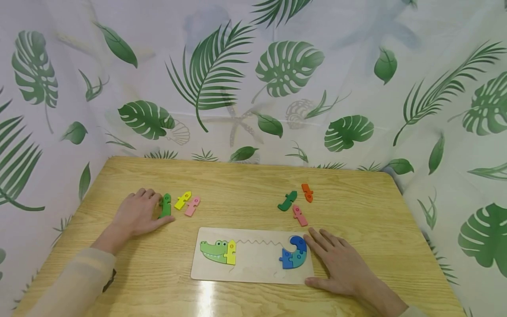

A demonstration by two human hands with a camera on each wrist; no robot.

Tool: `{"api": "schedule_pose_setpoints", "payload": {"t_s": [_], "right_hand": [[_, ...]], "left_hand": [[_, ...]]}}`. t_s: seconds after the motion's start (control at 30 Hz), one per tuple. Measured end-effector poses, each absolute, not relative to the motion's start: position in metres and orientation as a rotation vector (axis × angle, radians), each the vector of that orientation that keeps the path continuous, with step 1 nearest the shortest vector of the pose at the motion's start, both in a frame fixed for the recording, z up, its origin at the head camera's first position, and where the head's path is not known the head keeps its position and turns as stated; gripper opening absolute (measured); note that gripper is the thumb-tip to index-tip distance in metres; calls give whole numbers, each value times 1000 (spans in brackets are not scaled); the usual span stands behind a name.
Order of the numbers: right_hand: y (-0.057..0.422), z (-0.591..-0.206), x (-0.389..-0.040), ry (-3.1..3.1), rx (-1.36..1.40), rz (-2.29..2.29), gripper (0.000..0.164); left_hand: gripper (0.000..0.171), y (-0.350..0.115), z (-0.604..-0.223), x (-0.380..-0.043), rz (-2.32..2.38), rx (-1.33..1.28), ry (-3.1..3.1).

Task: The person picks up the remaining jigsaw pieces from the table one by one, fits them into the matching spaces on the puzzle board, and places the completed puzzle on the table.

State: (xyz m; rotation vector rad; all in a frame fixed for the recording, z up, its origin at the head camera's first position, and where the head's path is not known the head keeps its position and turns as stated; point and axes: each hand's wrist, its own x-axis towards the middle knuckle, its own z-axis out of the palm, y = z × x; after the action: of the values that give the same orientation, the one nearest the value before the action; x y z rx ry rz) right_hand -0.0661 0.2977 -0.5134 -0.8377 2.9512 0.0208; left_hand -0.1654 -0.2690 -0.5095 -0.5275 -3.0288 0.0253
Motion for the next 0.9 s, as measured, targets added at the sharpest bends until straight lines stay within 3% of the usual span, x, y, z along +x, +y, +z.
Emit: {"api": "schedule_pose_setpoints", "payload": {"t_s": [0.9], "right_hand": [[297,-513,-65,2947,-820,27,108]], "left_hand": [[95,-276,-509,-177,-54,-648,-3057]]}}
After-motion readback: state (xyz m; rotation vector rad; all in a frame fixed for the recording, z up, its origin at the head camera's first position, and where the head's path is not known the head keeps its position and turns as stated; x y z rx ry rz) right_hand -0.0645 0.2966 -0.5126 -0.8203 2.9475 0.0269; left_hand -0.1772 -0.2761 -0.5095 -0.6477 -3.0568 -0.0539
